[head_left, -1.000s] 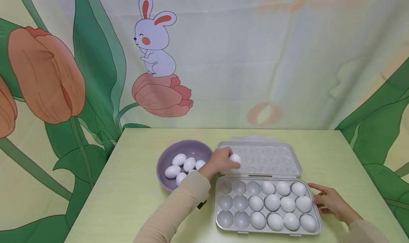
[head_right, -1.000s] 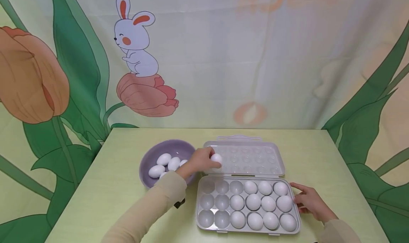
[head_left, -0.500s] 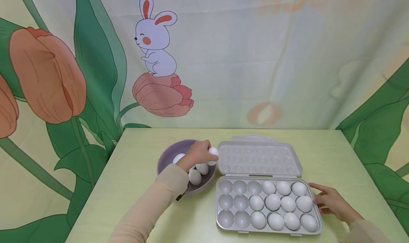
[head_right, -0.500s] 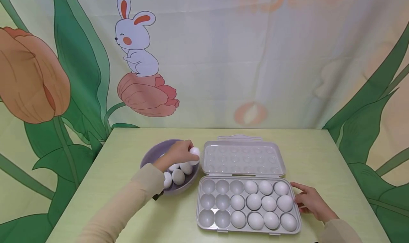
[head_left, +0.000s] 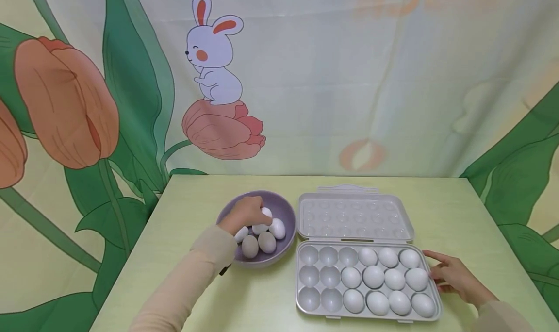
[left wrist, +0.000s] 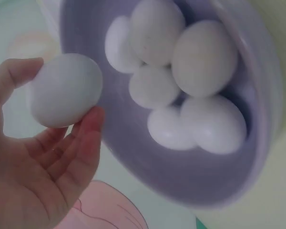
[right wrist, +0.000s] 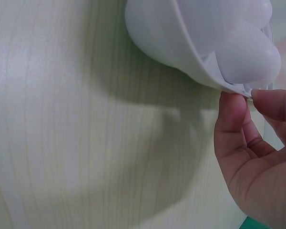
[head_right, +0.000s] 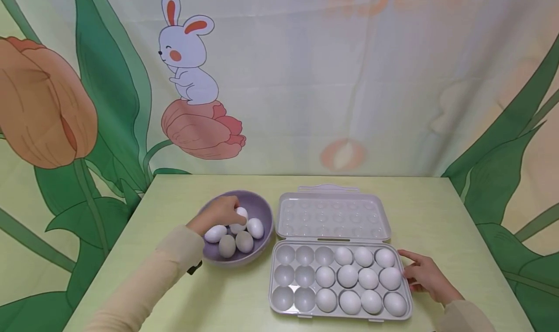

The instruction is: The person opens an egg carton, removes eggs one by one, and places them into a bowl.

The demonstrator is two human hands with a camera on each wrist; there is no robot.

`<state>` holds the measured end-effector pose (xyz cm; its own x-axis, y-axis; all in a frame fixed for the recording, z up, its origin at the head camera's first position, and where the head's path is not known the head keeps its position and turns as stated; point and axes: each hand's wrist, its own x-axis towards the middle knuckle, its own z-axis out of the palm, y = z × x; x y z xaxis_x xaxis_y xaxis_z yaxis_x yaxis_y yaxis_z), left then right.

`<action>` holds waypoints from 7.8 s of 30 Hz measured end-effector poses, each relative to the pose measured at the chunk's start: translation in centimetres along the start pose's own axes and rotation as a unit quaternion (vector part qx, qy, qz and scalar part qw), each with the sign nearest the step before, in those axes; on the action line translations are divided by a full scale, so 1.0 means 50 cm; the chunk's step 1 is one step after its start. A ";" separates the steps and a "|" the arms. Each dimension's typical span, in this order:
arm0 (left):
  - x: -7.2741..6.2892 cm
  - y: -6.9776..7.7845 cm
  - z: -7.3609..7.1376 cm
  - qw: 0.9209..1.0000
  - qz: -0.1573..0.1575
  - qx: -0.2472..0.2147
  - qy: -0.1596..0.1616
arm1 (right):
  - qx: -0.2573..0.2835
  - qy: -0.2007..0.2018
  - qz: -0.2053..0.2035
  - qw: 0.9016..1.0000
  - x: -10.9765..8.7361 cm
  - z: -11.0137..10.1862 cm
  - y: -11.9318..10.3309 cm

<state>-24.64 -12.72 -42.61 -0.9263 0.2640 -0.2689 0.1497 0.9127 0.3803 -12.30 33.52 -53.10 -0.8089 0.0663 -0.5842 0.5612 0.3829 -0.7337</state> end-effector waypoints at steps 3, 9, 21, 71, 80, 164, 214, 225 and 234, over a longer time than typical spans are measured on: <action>-0.002 -0.016 -0.003 1.000 -0.010 0.019 -0.005 | 0.000 -0.001 -0.002 1.000 -0.001 0.000 0.001; -0.012 -0.037 -0.005 0.997 -0.024 0.074 -0.017 | 0.004 -0.001 -0.002 1.000 0.002 0.000 0.002; -0.030 -0.061 0.014 0.991 -0.032 0.125 -0.013 | 0.004 0.002 -0.010 1.000 0.003 0.002 0.007; -0.036 -0.090 0.057 0.984 -0.090 0.150 -0.017 | 0.001 0.001 -0.016 1.000 -0.002 0.003 0.005; -0.033 -0.092 0.066 0.982 -0.098 0.161 -0.023 | 0.003 0.003 -0.011 1.000 0.000 0.004 0.006; -0.030 0.213 0.275 0.948 0.302 0.093 -0.031 | 0.005 0.002 -0.019 1.000 -0.004 0.008 0.003; 0.013 0.165 0.083 0.960 0.266 0.089 -0.019 | 0.009 -0.002 -0.010 1.000 -0.001 0.002 0.006; 0.009 0.062 0.019 0.978 0.188 0.084 -0.026 | 0.007 -0.004 -0.012 1.000 0.000 0.000 0.007; -0.006 -0.006 0.022 0.985 0.151 0.069 -0.039 | 0.002 0.000 -0.014 1.000 -0.001 0.002 0.006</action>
<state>-24.03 -12.72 -43.59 -0.8034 0.5486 -0.2316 0.4649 0.8209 0.3316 -12.07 33.54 -53.31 -0.8240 0.0558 -0.5639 0.5396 0.3808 -0.7509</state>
